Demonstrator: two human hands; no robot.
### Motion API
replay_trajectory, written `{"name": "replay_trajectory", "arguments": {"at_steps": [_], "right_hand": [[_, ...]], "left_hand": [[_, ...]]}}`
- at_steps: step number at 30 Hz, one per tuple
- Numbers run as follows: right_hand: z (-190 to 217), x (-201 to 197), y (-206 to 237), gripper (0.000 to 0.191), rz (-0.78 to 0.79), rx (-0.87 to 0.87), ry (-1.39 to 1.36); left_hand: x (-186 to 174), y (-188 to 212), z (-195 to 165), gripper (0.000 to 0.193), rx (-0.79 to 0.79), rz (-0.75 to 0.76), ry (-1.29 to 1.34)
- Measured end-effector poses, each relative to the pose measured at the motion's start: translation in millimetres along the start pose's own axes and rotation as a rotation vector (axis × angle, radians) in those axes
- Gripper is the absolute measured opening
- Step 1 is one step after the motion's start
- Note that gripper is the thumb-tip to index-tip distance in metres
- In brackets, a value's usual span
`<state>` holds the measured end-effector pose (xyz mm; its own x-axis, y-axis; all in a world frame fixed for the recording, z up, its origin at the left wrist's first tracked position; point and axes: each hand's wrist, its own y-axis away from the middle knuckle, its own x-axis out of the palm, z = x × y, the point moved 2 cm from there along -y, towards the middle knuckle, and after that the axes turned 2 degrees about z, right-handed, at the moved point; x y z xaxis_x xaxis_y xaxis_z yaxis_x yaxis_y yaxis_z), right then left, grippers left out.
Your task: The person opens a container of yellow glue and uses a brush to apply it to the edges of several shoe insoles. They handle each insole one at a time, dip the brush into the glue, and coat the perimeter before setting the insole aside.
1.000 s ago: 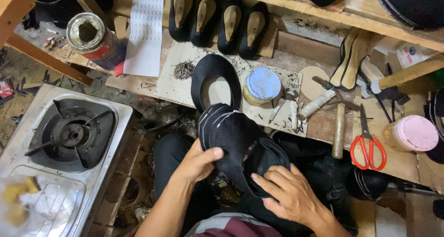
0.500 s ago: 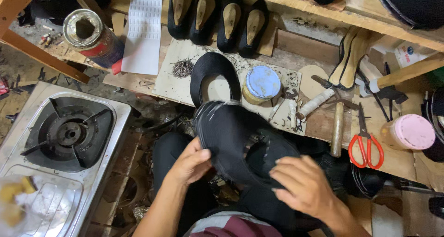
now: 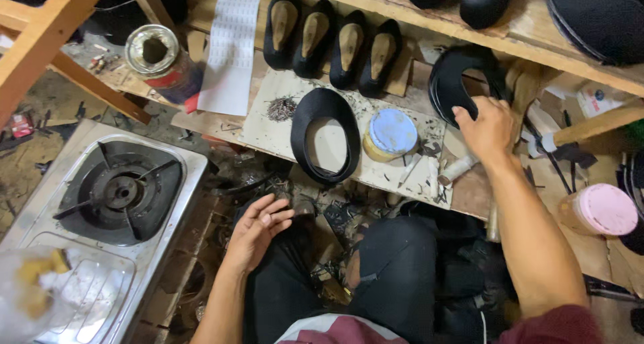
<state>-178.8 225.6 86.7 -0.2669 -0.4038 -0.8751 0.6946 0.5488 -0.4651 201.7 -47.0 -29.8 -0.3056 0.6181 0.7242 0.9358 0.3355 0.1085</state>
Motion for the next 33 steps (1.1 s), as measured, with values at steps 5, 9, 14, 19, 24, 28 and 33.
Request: {"name": "replay_trajectory", "arguments": {"at_steps": [5,9,14,19,24,28,33], "right_hand": [[34.3,-2.3,-10.9,0.049,-0.081,-0.102,0.211],[121.5,-9.3,30.7,0.051,-0.030,-0.183,-0.279],[206.6,2.6,82.1,0.049,0.202,-0.594,-0.336],[203.0,3.9,82.7,0.033,0.321,-0.585,-0.337],[193.5,-16.9,106.0,0.023,-0.023,-0.676,-0.405],[195.3,-25.7,137.9,0.018,-0.031,-0.774,-0.452],[187.3,-33.6,157.8,0.019,0.053,-0.770,-0.435]], "left_hand": [[-0.6,-2.8,-5.5,0.052,-0.010,0.006,-0.007],[0.5,-6.6,-7.6,0.051,-0.020,0.054,0.058],[-1.2,-6.3,3.9,0.051,-0.062,0.040,0.043],[-10.8,0.6,10.7,0.053,-0.041,0.015,0.024],[-9.4,-7.4,8.3,0.062,0.011,0.028,-0.074],[8.2,-31.0,3.7,0.067,0.166,0.174,0.113],[18.9,-51.5,-3.4,0.047,0.114,0.103,0.069]]}}
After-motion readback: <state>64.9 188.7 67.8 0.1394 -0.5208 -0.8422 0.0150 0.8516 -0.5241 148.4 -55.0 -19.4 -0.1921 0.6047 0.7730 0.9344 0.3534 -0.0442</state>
